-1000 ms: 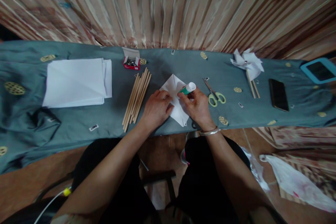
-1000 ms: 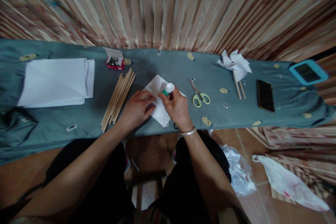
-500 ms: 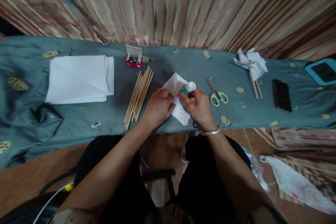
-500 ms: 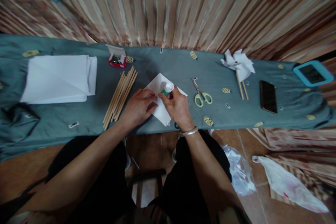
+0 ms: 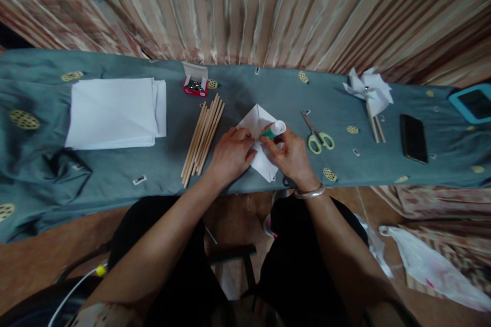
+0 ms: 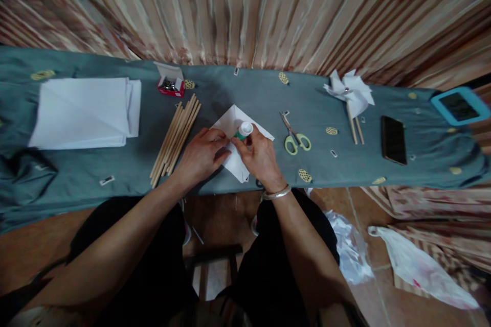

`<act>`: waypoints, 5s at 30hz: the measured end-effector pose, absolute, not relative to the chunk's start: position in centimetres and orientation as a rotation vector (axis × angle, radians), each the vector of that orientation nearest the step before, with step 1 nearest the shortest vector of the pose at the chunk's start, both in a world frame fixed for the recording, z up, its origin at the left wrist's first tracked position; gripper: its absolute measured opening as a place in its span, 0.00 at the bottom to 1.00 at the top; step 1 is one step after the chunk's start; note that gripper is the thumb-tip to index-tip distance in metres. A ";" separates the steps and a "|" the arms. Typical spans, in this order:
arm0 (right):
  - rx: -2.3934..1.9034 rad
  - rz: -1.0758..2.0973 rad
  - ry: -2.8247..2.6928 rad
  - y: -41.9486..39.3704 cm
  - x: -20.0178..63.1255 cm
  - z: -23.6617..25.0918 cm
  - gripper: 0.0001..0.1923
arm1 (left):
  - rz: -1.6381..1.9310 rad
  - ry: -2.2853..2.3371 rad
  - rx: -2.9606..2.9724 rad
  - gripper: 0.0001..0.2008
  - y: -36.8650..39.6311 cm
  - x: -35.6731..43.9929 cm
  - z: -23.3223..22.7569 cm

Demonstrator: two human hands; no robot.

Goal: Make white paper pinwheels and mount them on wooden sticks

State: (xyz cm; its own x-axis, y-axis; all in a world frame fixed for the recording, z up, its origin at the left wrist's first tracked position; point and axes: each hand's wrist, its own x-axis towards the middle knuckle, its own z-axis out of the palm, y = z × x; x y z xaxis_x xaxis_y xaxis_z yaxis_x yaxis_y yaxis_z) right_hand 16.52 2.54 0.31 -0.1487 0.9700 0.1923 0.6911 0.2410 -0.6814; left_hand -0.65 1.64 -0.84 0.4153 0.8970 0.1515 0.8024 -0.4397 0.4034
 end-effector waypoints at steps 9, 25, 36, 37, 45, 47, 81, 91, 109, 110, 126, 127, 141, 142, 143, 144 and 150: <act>-1.479 0.625 -1.945 2.3 16.9 0.5 0.15 | 0.511 1.472 2.404 0.12 1.7 -0.7 -0.9; -1.479 0.646 -1.952 1.9 17.7 0.5 0.15 | 0.509 1.474 2.422 0.12 1.7 -0.8 -0.9; -1.461 0.585 -1.995 2.0 18.2 0.4 0.16 | 0.546 1.448 2.413 0.12 1.7 -0.8 -1.0; -1.466 0.576 -1.995 2.0 18.3 0.4 0.16 | 0.548 1.447 2.415 0.12 1.7 -0.8 -1.1; -1.456 0.539 -1.972 2.1 18.4 0.2 0.16 | 0.507 1.459 2.400 0.13 1.7 -0.8 -0.8; -1.458 0.527 -1.964 2.2 18.4 0.1 0.17 | 0.492 1.469 2.398 0.13 1.7 -0.7 -0.7; -1.510 0.510 -1.921 3.1 17.4 -0.2 0.14 | 0.520 1.467 2.393 0.12 1.7 -0.6 -0.8; -1.478 0.545 -1.950 3.2 17.2 0.1 0.14 | 0.537 1.455 2.392 0.12 1.7 -0.7 -0.9; -1.191 1.244 -1.075 4.6 17.8 -1.1 0.15 | 0.602 1.434 2.354 0.13 1.9 -0.9 -1.3; -1.185 1.277 -1.048 4.7 17.9 -1.0 0.16 | 0.662 1.436 2.307 0.14 1.9 -1.0 -1.5; -1.035 1.647 -0.883 2.0 16.5 0.5 0.19 | 0.988 1.368 1.738 0.38 2.0 -1.0 -1.8; -1.027 1.643 -0.897 2.0 16.4 0.4 0.19 | 0.986 1.367 1.732 0.38 2.0 -1.0 -1.7; -1.029 1.635 -0.859 1.8 16.0 0.9 0.18 | 0.977 1.402 1.610 0.38 2.1 -1.1 -2.1; -1.029 1.637 -0.859 1.7 15.9 0.9 0.19 | 0.973 1.401 1.624 0.38 2.1 -1.2 -2.1; -1.028 1.639 -0.860 1.7 15.9 0.9 0.19 | 0.968 1.400 1.644 0.38 2.1 -1.2 -2.0; -1.026 1.642 -0.860 1.7 15.8 0.8 0.18 | 0.962 1.399 1.664 0.37 2.0 -1.2 -2.0; -1.011 1.642 -0.886 1.7 15.7 0.7 0.18 | 0.961 1.385 1.652 0.37 1.7 -1.0 -1.7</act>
State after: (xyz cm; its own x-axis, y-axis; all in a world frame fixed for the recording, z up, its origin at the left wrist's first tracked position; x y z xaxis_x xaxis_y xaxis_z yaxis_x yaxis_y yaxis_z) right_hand 15.69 1.67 0.74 -0.1779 0.9622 -0.2061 -0.3556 -0.2582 -0.8983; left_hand -1.02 1.70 -1.71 0.1274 0.9891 0.0740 0.4155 -0.1210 0.9015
